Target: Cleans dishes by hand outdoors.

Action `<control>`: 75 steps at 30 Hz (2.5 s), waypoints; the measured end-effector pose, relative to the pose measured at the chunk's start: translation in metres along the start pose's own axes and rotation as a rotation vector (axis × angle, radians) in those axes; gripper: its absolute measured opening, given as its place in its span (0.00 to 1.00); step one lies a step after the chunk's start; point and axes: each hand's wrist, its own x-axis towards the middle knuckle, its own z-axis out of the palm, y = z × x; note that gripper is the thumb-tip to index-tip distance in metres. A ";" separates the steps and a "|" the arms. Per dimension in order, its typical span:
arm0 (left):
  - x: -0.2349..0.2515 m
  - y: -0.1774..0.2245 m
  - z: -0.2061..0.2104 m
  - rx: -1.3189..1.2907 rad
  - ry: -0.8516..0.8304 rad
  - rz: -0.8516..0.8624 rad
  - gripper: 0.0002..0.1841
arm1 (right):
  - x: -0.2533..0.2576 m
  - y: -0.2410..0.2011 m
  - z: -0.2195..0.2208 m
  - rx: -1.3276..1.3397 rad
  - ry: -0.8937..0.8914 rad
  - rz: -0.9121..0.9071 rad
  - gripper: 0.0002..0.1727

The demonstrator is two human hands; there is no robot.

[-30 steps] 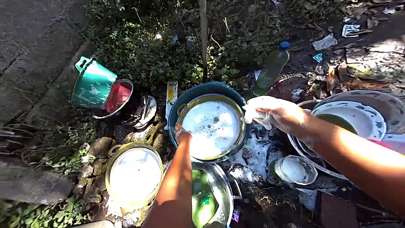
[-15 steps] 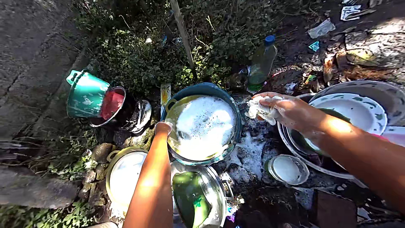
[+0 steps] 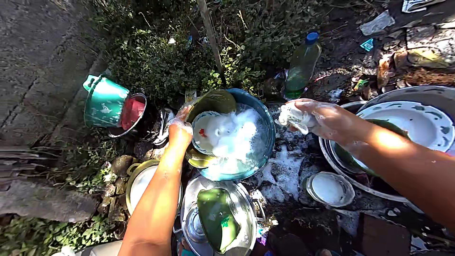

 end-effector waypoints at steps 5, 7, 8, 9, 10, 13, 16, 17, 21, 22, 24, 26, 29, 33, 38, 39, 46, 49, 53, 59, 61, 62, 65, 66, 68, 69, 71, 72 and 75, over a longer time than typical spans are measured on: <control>-0.031 -0.013 -0.017 0.026 0.225 0.314 0.31 | 0.007 0.008 0.014 -0.106 -0.054 0.027 0.22; -0.040 -0.021 -0.025 0.042 0.351 0.431 0.31 | 0.008 0.012 0.021 -0.197 -0.095 -0.021 0.25; -0.043 -0.023 -0.029 0.037 0.419 0.472 0.31 | 0.007 0.012 0.027 -0.272 -0.113 -0.039 0.25; -0.044 -0.024 -0.035 0.028 0.479 0.505 0.30 | 0.006 0.013 0.033 -0.362 -0.151 -0.055 0.24; -0.046 -0.023 -0.041 0.007 0.533 0.540 0.29 | 0.007 0.012 0.042 -0.456 -0.195 -0.077 0.21; -0.048 -0.007 -0.058 -0.050 0.632 0.637 0.23 | 0.014 -0.009 0.072 -0.834 -0.316 -0.242 0.13; -0.057 0.019 -0.063 -0.160 0.644 0.617 0.23 | 0.019 -0.041 0.099 -0.873 -0.197 -0.740 0.11; -0.062 0.027 -0.061 -0.216 0.632 0.598 0.23 | 0.024 -0.052 0.106 -0.814 -0.101 -0.920 0.14; -0.088 0.081 -0.030 -0.660 0.588 0.241 0.29 | 0.070 -0.068 0.101 -0.970 0.367 -1.376 0.22; -0.092 0.097 -0.022 -0.792 0.560 0.121 0.29 | 0.080 -0.050 0.089 -1.121 0.433 -1.258 0.27; -0.096 0.120 -0.007 -0.949 0.535 -0.001 0.27 | 0.076 0.004 0.084 -1.207 0.397 -0.795 0.27; -0.097 0.124 0.013 -1.017 0.482 0.041 0.33 | 0.048 0.035 0.111 -1.137 0.089 -0.312 0.23; -0.107 0.117 0.039 -0.902 0.429 0.076 0.28 | -0.014 0.029 0.156 -0.813 -0.223 -0.308 0.22; -0.118 0.130 0.021 -0.892 0.435 -0.013 0.28 | -0.004 0.044 0.112 -1.041 -0.066 -0.611 0.16; -0.134 0.156 0.034 -0.984 0.165 -0.167 0.32 | 0.041 -0.030 0.029 -1.103 0.533 -0.360 0.27; -0.140 0.168 0.042 -1.026 0.132 -0.201 0.33 | 0.030 -0.034 0.044 -1.065 0.549 -0.477 0.26; -0.129 0.153 0.025 -0.954 0.234 -0.011 0.38 | 0.010 0.045 0.009 -1.213 0.149 -0.692 0.19; -0.138 0.164 0.028 -1.054 0.146 -0.168 0.41 | 0.020 0.027 0.003 -1.190 0.478 -0.636 0.28; -0.148 0.182 0.052 -1.108 0.079 -0.095 0.36 | 0.015 0.039 0.055 -1.147 0.319 -1.233 0.15; -0.127 0.163 0.021 -0.830 0.186 0.041 0.38 | 0.039 0.001 -0.025 -1.422 0.568 -0.839 0.22; -0.110 0.165 0.009 -0.834 0.269 0.166 0.41 | 0.023 0.027 0.003 -1.357 0.430 -0.669 0.25; -0.104 0.168 0.010 -0.879 0.284 0.228 0.41 | 0.011 0.035 0.035 -1.256 0.340 -0.591 0.26; -0.090 0.172 0.031 -1.032 0.299 0.273 0.32 | -0.020 0.024 0.129 -0.803 0.180 -0.655 0.18; -0.085 0.168 0.036 -1.044 0.293 0.262 0.28 | -0.031 0.014 0.148 -0.747 0.193 -0.730 0.15; -0.070 0.160 0.024 -0.979 0.264 0.204 0.26 | -0.041 0.011 0.156 -0.838 0.120 -0.767 0.15; -0.059 0.157 0.010 -0.961 0.233 0.160 0.29 | -0.032 0.030 0.146 -0.883 0.087 -0.840 0.19; -0.033 0.157 -0.025 -0.874 0.164 0.094 0.41 | -0.001 0.077 0.097 -0.929 0.000 -1.016 0.23; -0.021 0.156 -0.040 -0.804 0.118 0.072 0.43 | 0.007 0.084 0.069 -1.023 -0.038 -1.057 0.23; 0.000 0.162 -0.056 -0.602 0.044 0.051 0.41 | 0.010 0.067 0.028 -1.181 0.005 -0.886 0.21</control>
